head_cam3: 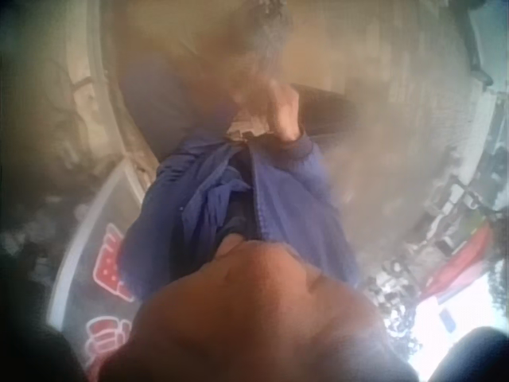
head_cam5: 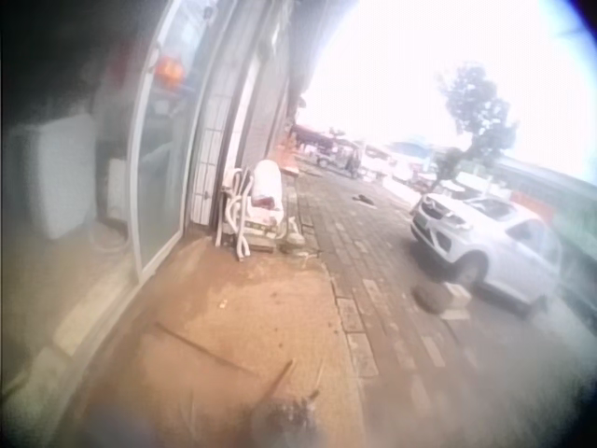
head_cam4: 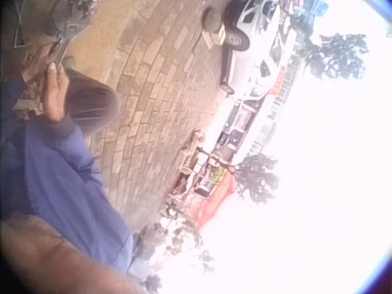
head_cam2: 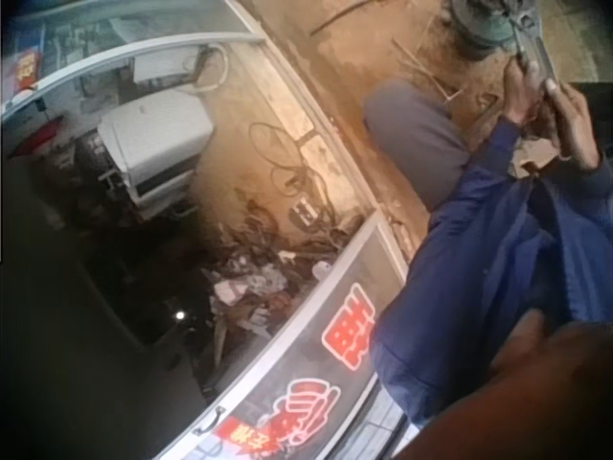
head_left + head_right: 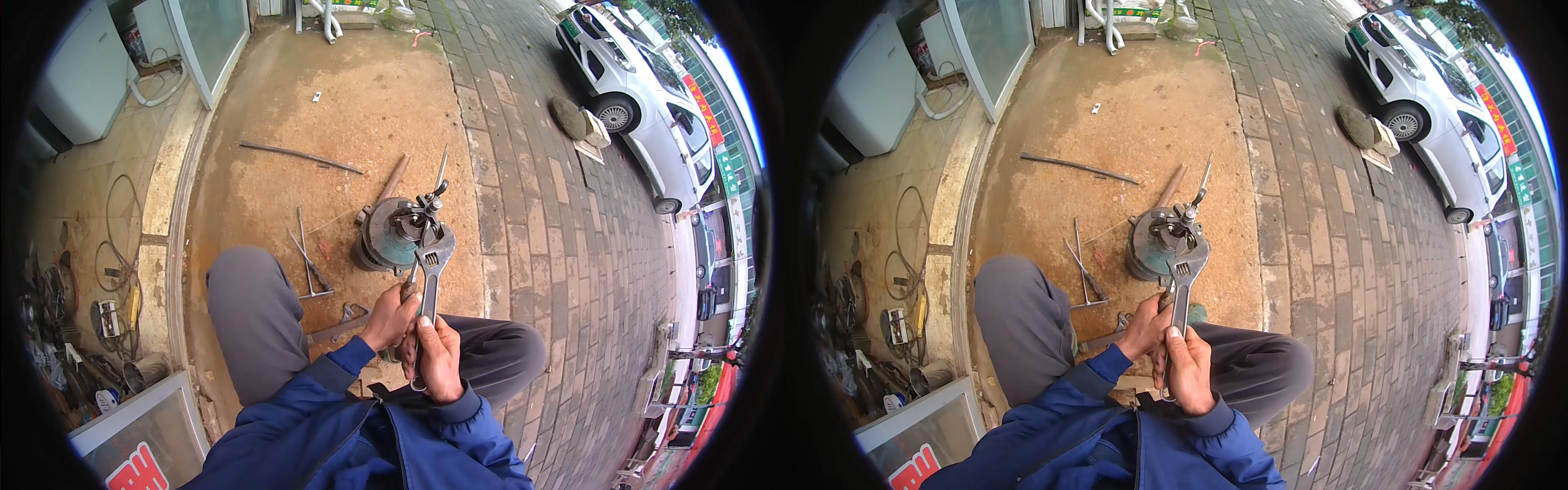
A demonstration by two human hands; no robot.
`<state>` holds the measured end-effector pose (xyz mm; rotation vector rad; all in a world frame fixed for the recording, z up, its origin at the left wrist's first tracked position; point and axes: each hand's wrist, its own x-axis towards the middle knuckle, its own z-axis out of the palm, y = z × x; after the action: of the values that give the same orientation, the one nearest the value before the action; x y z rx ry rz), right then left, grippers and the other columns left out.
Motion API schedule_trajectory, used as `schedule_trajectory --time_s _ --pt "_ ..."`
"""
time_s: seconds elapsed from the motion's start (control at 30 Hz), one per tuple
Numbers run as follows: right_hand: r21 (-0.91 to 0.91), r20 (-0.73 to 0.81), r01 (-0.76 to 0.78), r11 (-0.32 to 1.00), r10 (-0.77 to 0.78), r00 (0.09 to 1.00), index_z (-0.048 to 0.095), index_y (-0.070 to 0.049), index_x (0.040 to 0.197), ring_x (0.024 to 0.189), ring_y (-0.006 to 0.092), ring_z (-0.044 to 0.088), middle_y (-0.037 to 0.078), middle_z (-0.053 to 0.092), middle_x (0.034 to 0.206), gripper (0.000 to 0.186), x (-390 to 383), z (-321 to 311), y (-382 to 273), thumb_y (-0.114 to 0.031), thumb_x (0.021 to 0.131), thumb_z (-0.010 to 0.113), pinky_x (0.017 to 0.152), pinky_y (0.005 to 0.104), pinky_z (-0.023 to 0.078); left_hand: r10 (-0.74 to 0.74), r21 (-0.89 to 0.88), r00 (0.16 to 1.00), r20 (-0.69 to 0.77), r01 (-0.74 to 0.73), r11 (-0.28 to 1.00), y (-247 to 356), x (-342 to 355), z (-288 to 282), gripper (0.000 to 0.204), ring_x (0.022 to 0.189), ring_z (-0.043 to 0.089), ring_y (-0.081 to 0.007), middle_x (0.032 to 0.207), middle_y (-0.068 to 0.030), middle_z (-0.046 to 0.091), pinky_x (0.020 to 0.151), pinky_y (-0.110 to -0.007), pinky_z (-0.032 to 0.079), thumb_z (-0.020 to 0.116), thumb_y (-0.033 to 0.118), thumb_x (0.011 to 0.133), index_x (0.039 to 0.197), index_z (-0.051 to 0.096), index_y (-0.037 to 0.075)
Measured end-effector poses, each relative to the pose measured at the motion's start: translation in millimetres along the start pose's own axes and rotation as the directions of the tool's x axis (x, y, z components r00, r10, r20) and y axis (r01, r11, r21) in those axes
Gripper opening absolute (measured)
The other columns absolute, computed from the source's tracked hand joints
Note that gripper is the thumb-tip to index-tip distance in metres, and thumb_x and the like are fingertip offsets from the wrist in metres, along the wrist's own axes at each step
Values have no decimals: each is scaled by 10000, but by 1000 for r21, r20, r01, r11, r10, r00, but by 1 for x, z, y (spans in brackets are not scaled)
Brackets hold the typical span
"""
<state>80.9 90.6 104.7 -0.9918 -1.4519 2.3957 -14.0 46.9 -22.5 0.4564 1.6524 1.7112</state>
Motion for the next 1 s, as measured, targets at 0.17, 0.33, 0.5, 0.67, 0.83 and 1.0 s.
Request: schedule_trajectory --time_s 0.17,0.33,0.5,0.67,0.83,1.0 --pt "-178 159 -162 971 190 969 528 -11 966 380 139 434 58 492 566 315 11 -66 -57 -296 1087 474 367 267 368 -165 -199 982 92 180 963 9 -7 -5 239 467 538 -121 626 -23 538 440 -295 427 566 234 1005 916 520 17" --pt "-268 227 -233 935 297 928 555 -18 933 380 120 412 47 481 580 326 43 -94 -94 -308 1073 505 350 252 339 -161 -154 982 96 175 973 9 -5 -6 241 457 538 -131 606 -30 544 439 -307 432 562 223 1006 899 519 11" --pt "-333 288 -224 916 325 901 565 -14 925 405 103 414 32 475 560 323 72 -103 -112 -297 1070 508 338 250 326 -169 -103 983 73 176 979 12 -7 -8 242 459 541 -134 602 -35 550 441 -313 436 560 218 1006 885 518 13" --pt "-423 320 -243 873 395 861 562 -15 924 407 96 397 22 458 544 321 87 -105 -126 -294 1073 511 329 253 305 -196 -87 977 87 203 975 9 -8 -7 246 472 550 -135 604 -38 550 445 -313 438 556 223 1012 888 514 15" --pt "-432 300 -206 878 356 885 555 -7 982 396 106 405 33 478 584 326 70 -97 -124 -313 1079 499 374 251 327 -185 -174 977 104 201 964 6 -5 0 229 476 535 -124 614 -20 537 447 -301 437 553 215 1018 891 512 29" --pt "-240 230 -239 941 295 927 564 -13 973 400 114 430 40 505 605 299 47 -67 -80 -283 1080 493 372 252 346 -165 -217 985 53 173 961 15 -9 -1 229 495 519 -103 637 -8 534 460 -275 441 561 218 1019 879 522 41"
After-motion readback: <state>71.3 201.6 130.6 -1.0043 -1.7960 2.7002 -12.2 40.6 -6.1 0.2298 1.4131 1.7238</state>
